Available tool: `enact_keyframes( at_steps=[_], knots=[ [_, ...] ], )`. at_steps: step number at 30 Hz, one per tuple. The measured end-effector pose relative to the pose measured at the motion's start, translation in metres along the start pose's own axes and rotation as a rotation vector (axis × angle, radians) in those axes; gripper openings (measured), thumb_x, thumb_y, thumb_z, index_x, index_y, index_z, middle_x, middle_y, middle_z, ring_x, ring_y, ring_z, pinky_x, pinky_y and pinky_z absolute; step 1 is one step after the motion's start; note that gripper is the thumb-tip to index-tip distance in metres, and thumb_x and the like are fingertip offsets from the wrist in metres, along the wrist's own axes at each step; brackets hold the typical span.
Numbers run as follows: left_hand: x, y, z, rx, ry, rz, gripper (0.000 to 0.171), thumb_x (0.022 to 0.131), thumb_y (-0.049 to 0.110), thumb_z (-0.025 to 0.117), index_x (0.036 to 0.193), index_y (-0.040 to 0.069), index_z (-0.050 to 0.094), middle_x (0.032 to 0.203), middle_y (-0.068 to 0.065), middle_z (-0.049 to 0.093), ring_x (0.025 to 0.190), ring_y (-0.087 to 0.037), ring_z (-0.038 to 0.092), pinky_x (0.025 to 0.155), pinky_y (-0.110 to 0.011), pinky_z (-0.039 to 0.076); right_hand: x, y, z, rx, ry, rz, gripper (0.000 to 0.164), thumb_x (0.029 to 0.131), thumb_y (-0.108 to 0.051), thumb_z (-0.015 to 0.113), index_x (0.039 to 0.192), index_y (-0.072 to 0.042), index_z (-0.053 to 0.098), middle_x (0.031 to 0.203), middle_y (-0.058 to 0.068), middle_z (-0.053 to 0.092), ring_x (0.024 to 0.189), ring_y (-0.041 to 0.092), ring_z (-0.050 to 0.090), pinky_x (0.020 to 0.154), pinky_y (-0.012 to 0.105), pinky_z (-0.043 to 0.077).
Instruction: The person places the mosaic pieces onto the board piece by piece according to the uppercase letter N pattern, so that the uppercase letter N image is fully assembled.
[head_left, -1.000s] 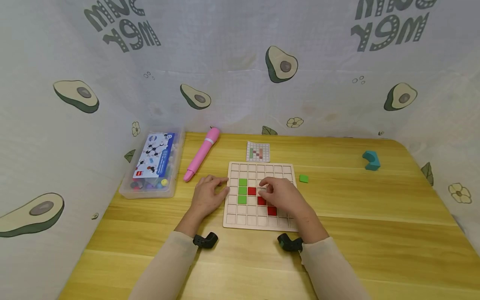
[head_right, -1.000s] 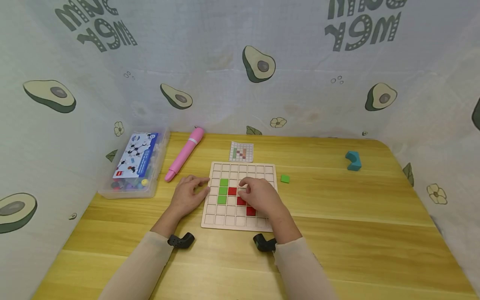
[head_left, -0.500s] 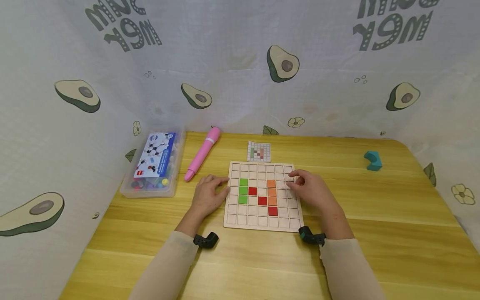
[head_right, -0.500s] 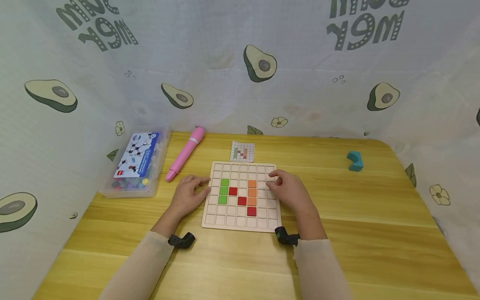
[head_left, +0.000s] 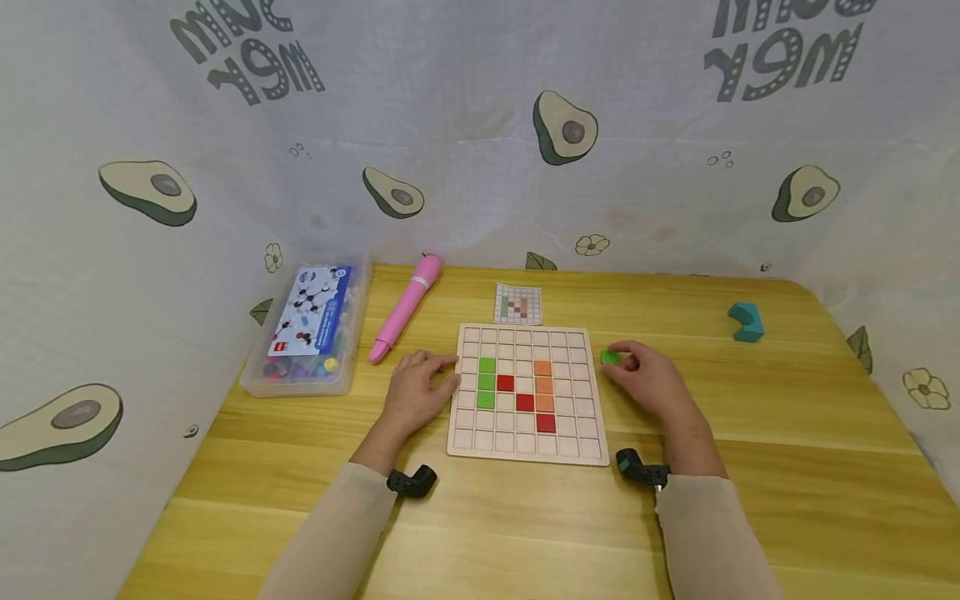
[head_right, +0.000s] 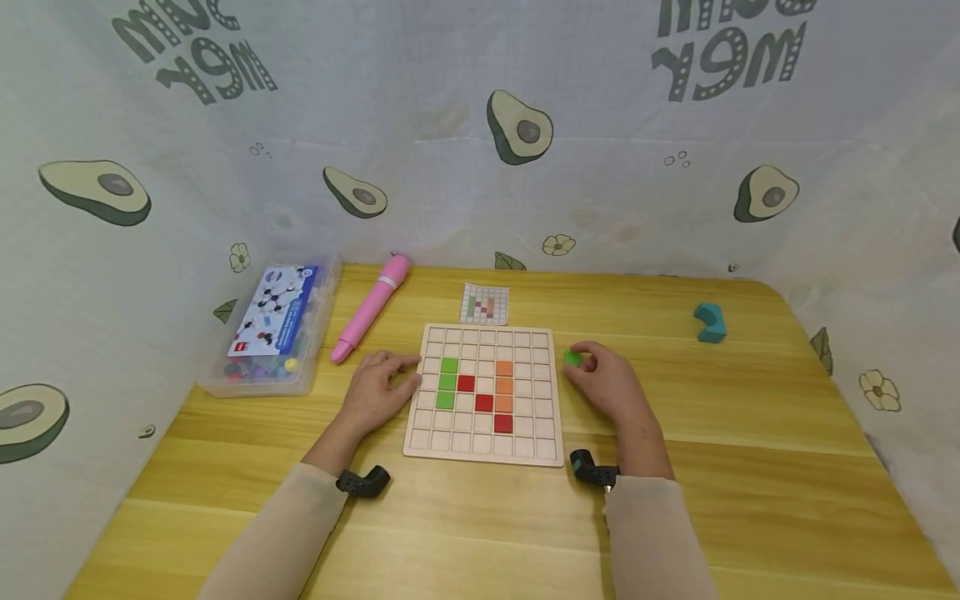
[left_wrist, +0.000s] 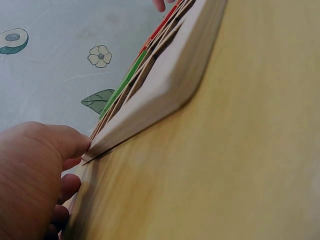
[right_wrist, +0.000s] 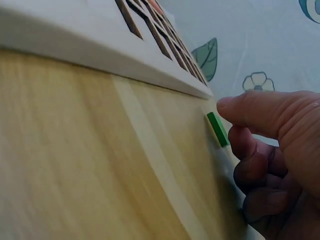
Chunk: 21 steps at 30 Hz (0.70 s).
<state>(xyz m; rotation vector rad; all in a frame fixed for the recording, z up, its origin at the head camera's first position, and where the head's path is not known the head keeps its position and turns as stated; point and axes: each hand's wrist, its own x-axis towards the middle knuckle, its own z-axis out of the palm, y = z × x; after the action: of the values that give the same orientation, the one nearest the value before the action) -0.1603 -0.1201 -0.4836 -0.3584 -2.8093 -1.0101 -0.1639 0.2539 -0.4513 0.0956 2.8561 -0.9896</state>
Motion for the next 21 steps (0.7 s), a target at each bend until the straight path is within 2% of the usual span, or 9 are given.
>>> enact_keyframes(
  at_steps=[11, 21],
  knots=[
    [0.0000, 0.0015, -0.0003, -0.014, -0.013, -0.009, 0.036, 0.095, 0.033, 0.069, 0.129, 0.019, 0.072, 0.111, -0.004, 0.069, 0.106, -0.025, 0.057, 0.096, -0.043, 0.044, 0.0002, 0.0075, 0.0017, -0.022, 0.028, 0.050, 0.053, 0.100, -0.032, 0.063, 0.143, -0.004, 0.053, 0.096, 0.010, 0.059, 0.081, 0.024, 0.053, 0.069, 0.031, 0.040],
    [-0.0009, 0.0011, -0.0001, -0.015, -0.008, -0.011, 0.036, 0.095, 0.033, 0.069, 0.129, 0.019, 0.072, 0.111, -0.004, 0.069, 0.105, -0.025, 0.057, 0.095, -0.043, 0.044, -0.0018, 0.0057, 0.0065, -0.023, 0.072, 0.090, 0.045, 0.101, -0.031, 0.060, 0.136, -0.004, 0.059, 0.097, 0.011, 0.060, 0.082, 0.025, 0.053, 0.069, 0.031, 0.040]
  ],
)
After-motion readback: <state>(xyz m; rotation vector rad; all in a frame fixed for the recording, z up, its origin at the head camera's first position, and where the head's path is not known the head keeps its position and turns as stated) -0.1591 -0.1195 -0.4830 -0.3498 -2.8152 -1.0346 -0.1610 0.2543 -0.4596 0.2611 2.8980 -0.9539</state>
